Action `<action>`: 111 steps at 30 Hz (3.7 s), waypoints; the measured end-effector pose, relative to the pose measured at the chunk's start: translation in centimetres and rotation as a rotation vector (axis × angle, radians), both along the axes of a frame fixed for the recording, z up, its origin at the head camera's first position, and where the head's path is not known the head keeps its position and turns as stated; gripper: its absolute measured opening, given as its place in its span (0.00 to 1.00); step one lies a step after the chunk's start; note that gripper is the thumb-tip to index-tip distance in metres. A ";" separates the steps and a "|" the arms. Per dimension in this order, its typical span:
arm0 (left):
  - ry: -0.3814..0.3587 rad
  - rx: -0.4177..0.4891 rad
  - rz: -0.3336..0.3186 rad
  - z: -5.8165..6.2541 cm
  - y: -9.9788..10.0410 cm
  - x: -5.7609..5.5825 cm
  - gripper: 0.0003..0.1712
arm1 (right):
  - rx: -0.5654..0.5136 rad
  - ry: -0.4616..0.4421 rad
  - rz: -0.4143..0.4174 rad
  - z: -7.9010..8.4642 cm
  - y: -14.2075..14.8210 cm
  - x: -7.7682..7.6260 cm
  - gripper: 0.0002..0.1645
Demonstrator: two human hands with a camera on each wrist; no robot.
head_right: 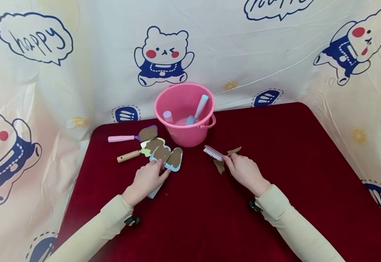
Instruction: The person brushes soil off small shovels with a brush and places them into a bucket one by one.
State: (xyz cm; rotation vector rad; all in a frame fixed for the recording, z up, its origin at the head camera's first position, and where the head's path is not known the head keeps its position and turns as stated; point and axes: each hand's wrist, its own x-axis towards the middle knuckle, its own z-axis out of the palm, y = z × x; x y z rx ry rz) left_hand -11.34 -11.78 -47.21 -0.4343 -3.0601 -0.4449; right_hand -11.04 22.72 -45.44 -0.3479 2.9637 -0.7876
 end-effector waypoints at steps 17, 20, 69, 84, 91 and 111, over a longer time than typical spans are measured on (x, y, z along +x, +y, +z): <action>-0.066 -0.047 -0.004 -0.9 -0.5 1.4 0.18 | 0.015 0.016 -0.002 -0.1 -0.2 -0.1 0.24; -0.057 -0.047 0.004 -0.8 -0.4 1.4 0.14 | 0.008 0.012 -0.004 0.0 -0.2 0.0 0.24; 0.022 0.376 -0.142 3.9 5.0 1.4 0.06 | -0.072 0.173 0.093 -0.4 -5.2 0.7 0.23; 0.009 0.355 -0.162 4.0 4.7 1.1 0.14 | -0.096 0.171 0.078 -0.9 -5.1 0.7 0.24; 0.019 0.351 -0.169 4.1 4.7 1.3 0.16 | -0.058 0.175 0.021 -0.8 -5.1 0.7 0.25; 0.006 0.351 -0.159 4.3 4.2 1.1 0.17 | -0.024 0.232 0.089 -0.5 -6.0 0.4 0.24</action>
